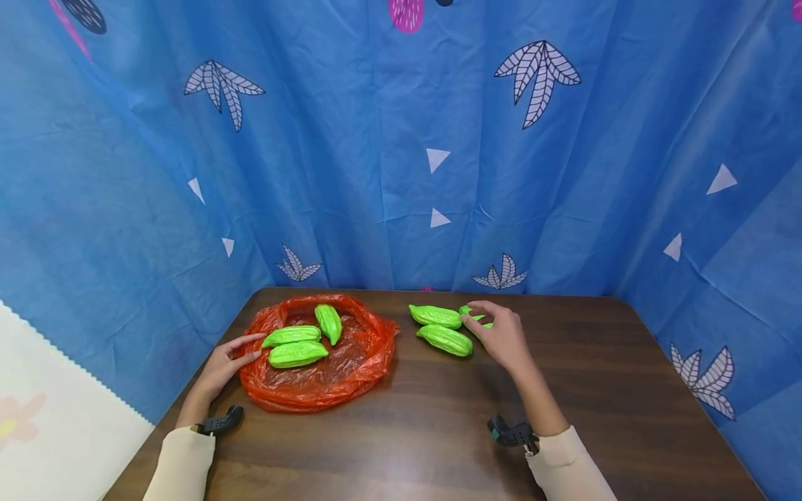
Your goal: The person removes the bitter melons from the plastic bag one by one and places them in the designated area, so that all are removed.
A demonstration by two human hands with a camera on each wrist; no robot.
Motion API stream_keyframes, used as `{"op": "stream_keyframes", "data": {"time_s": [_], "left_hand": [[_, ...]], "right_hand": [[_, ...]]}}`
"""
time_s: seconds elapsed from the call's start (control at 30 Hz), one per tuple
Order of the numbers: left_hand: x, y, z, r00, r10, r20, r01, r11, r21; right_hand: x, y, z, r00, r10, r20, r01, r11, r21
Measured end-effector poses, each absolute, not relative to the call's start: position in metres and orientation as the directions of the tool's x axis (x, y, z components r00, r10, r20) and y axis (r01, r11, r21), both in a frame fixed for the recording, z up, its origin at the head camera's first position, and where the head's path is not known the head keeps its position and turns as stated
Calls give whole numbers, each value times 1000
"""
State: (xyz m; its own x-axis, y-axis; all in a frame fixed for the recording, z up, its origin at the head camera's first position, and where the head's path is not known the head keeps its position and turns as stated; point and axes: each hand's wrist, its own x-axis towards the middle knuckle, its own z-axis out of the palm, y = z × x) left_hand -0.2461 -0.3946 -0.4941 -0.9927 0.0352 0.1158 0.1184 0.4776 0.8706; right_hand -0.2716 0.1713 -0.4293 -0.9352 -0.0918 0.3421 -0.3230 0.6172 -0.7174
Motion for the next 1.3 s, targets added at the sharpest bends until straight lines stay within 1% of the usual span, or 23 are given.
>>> {"op": "stream_keyframes", "data": {"time_s": [0.17,0.6,0.83,1.13,1.3], "left_hand": [[-243,-395,-495,-994,30,101,104,474,874],[-242,-397,-497,-994,35,106,110,468,877],[-244,-394,-497,-993,40,108,114,468,876],[-262,-410,-524,-991,20,131,125,472,872],[-266,-415,-529,-989,21,146,138,478,867]], "right_hand": [[-268,162,-429,-928,-122,351,-352,591,-726],[-256,126,-435,-896,-234,377,-443,504,-741],[-252,115,-440,-880,-296,371,-473,490,-732],[-248,103,-446,-877,-353,325,-470,495,-731],[-247,98,-449,-873,-367,321,-474,486,-734]]}}
